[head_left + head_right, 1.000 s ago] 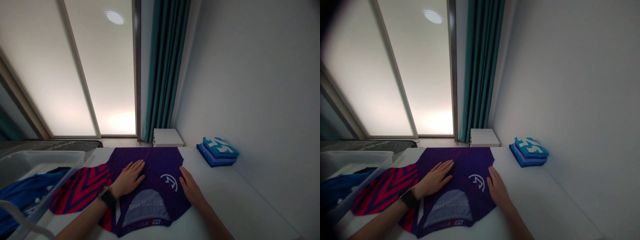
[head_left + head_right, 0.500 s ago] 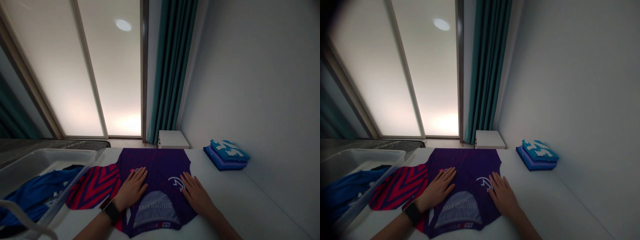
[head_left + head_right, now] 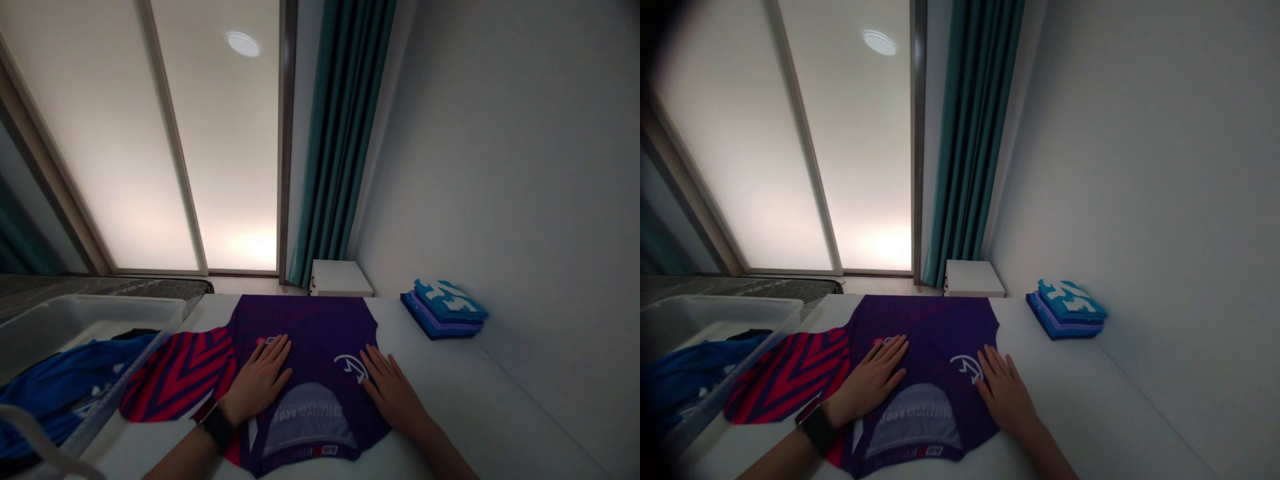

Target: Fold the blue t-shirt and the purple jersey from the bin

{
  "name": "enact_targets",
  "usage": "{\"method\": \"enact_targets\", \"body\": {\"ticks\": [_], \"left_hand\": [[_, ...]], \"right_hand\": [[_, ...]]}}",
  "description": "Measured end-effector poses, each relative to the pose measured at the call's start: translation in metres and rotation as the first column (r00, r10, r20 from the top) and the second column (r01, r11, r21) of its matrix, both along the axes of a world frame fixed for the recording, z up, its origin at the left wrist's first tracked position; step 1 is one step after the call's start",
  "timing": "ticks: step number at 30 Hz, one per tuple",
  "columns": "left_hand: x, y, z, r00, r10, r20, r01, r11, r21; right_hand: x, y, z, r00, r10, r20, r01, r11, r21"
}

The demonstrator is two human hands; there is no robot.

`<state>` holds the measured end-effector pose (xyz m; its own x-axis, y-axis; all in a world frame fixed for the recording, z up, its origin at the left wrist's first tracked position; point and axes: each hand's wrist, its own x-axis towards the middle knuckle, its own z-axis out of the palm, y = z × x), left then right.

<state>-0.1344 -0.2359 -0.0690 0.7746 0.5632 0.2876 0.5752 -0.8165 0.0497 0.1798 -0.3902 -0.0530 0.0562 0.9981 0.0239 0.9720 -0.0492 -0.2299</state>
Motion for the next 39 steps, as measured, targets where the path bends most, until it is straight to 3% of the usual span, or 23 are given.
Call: {"method": "enact_targets", "body": {"ticks": [3, 6, 8, 11, 14, 16, 19, 24, 32, 39], "left_hand": [[0.000, 0.001, -0.003, 1.000, -0.008, 0.021, 0.008, 1.000, 0.011], [0.000, 0.002, -0.005, 0.999, -0.008, 0.045, 0.007, 1.000, 0.017], [-0.001, 0.002, -0.005, 0.999, -0.009, 0.048, 0.008, 1.000, 0.020], [-0.001, 0.003, -0.006, 0.999, -0.015, 0.045, 0.014, 1.000, 0.024], [-0.001, 0.003, -0.005, 0.999, -0.012, 0.029, 0.012, 1.000, 0.018], [-0.001, 0.004, -0.005, 1.000, -0.010, 0.021, 0.010, 1.000, 0.015], [0.000, 0.004, -0.005, 1.000, -0.009, 0.025, 0.008, 1.000, 0.019], [0.000, 0.005, -0.006, 0.999, -0.020, 0.035, 0.019, 0.999, 0.036], [0.000, 0.005, -0.005, 1.000, -0.011, 0.011, 0.010, 0.999, 0.045], [0.000, 0.004, -0.003, 1.000, -0.006, 0.010, 0.006, 1.000, 0.016]], "right_hand": [[0.014, 0.006, 0.005, 0.951, -0.110, -0.289, 0.113, 0.994, -0.008], [0.037, 0.014, 0.014, 0.776, -0.250, -0.579, 0.279, 0.959, -0.041], [0.048, 0.020, 0.019, 0.711, -0.311, -0.631, 0.362, 0.931, -0.050], [0.050, 0.031, 0.018, 0.790, -0.325, -0.520, 0.379, 0.925, -0.003], [0.032, 0.040, 0.012, 0.942, -0.259, -0.211, 0.276, 0.960, 0.055], [0.016, 0.043, 0.010, 0.972, -0.233, -0.020, 0.234, 0.971, 0.041], [-0.001, 0.044, 0.009, 0.968, -0.219, 0.120, 0.222, 0.975, -0.013], [-0.002, 0.046, 0.015, 0.969, -0.205, 0.138, 0.217, 0.973, -0.076], [0.003, 0.060, 0.016, 0.967, -0.227, 0.119, 0.236, 0.970, -0.064], [-0.001, 0.054, 0.015, 0.967, -0.218, 0.130, 0.221, 0.975, -0.016]]}}
